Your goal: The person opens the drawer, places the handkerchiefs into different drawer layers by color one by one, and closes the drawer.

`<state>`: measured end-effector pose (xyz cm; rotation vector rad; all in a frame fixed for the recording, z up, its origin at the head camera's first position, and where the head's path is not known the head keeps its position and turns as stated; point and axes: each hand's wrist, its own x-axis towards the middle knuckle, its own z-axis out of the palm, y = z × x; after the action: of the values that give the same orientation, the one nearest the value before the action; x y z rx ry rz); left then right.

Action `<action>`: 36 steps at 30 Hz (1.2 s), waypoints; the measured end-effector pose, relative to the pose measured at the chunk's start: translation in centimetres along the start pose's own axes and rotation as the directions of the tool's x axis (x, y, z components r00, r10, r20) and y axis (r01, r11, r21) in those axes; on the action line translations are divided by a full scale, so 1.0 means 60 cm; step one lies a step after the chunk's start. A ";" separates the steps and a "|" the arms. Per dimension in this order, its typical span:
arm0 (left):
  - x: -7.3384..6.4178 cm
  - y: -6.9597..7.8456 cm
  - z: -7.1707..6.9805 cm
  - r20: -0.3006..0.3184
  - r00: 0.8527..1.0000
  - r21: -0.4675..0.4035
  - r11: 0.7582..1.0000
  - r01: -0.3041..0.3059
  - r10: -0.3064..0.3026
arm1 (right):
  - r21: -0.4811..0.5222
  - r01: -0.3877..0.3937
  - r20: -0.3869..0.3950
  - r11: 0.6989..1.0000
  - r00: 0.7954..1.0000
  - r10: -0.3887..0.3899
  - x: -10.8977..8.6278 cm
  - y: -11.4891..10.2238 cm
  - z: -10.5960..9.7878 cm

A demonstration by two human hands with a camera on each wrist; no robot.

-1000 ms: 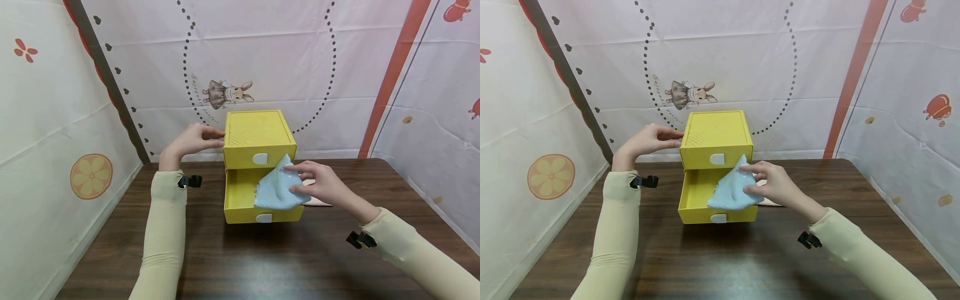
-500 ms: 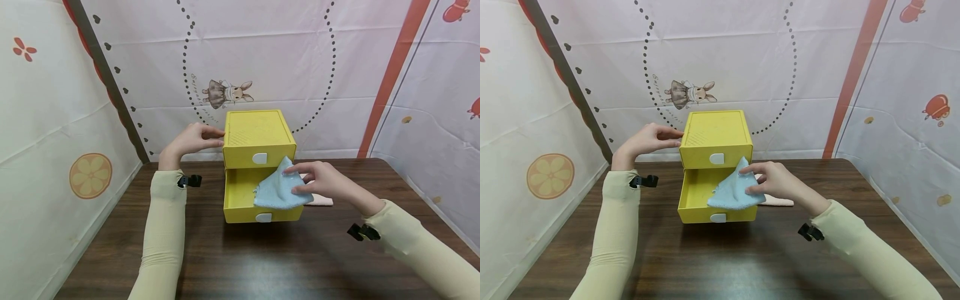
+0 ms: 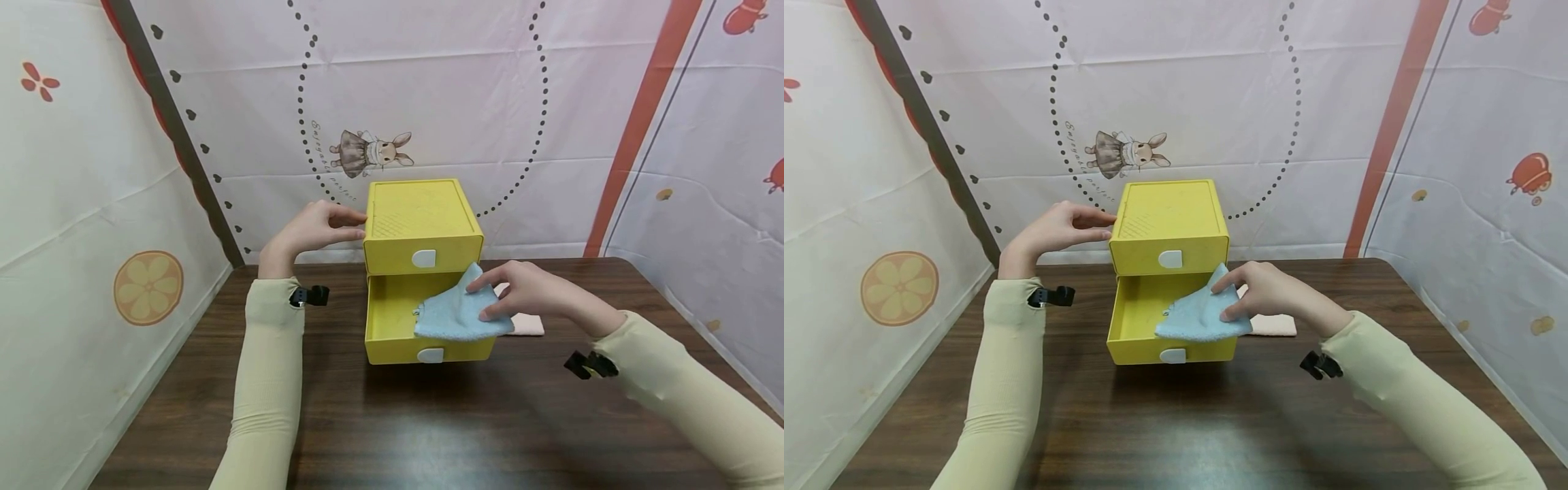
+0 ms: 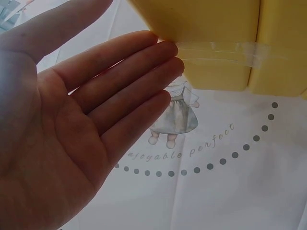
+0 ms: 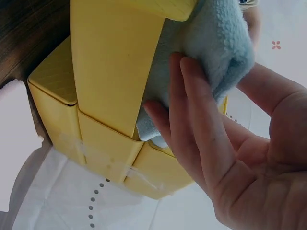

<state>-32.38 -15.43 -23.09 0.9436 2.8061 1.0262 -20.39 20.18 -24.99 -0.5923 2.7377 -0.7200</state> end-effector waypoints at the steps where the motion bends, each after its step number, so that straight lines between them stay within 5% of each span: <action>1: 0.000 0.000 0.000 0.000 1.000 0.000 1.000 0.000 0.000 | -0.008 -0.002 0.004 1.000 1.000 0.002 0.002 0.000 -0.001; 25: 0.000 -0.004 0.001 -0.004 1.000 0.010 1.000 -0.003 0.003 | 0.068 0.021 0.154 0.997 0.988 -0.031 0.053 -0.010 -0.004; 36: 0.001 0.000 0.001 -0.001 1.000 0.004 1.000 0.007 -0.007 | 0.059 -0.022 0.101 0.998 0.995 0.016 0.065 -0.014 0.010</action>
<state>-32.38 -15.36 -23.13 0.9326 2.8113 1.0215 -23.37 17.52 -25.57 -0.5721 2.6165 -0.7438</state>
